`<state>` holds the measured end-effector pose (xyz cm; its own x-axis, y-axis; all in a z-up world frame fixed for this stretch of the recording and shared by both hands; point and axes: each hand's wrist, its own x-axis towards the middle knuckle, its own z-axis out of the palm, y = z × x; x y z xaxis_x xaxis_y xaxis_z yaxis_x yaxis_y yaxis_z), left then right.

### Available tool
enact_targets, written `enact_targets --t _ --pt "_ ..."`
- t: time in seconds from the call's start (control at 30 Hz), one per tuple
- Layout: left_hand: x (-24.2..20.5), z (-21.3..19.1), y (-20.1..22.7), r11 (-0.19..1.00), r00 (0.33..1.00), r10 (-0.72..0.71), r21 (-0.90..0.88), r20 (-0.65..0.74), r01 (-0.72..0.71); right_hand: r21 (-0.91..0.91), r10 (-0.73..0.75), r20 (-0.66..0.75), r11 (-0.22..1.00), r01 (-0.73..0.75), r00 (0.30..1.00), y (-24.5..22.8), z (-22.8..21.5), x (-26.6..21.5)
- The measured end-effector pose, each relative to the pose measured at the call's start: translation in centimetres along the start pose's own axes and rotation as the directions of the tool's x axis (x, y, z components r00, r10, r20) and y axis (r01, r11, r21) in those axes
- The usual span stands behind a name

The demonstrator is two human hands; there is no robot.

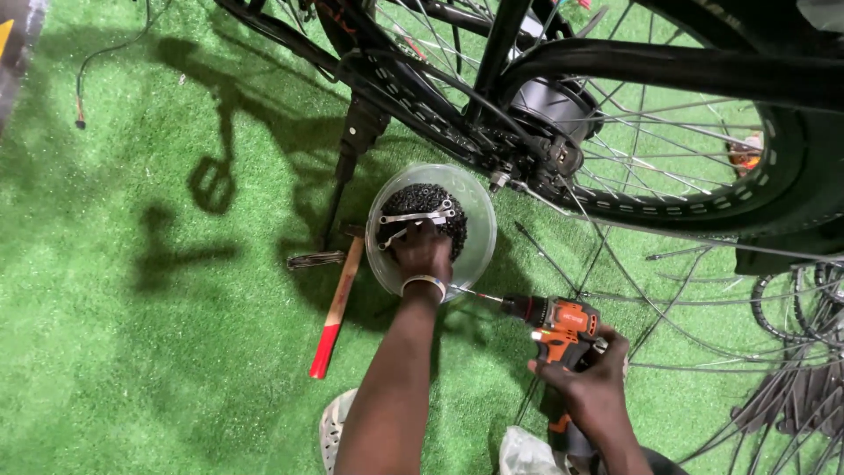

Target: The person assembles an electric bicycle by installing a battery pack into the frame and securing it with a power drill. They then attach a rear rack to the frame using a wrench and tighten the bolts.

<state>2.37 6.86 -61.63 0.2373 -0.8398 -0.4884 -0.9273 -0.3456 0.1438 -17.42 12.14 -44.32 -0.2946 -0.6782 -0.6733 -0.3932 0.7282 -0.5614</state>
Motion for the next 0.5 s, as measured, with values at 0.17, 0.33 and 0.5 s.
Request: enact_targets --t 0.17,0.33,0.5 --pt "1.4 3.1 0.0 0.995 0.994 0.094 -0.031 0.051 -0.093 0.036 -0.109 -0.039 0.993 0.111 0.993 1.3 0.3 0.1" --pt "1.1 5.9 -0.4 0.994 0.983 0.109 0.037 -0.146 -0.105 0.134 -0.147 0.0 0.98 0.145 0.989 1.6 -0.5 -0.6" --pt "-4.3 1.3 -0.9 0.913 0.982 0.123 -0.404 0.142 -0.056 0.365 -0.278 0.103 0.904 0.224 0.955 -1.2 -0.9 -4.2"
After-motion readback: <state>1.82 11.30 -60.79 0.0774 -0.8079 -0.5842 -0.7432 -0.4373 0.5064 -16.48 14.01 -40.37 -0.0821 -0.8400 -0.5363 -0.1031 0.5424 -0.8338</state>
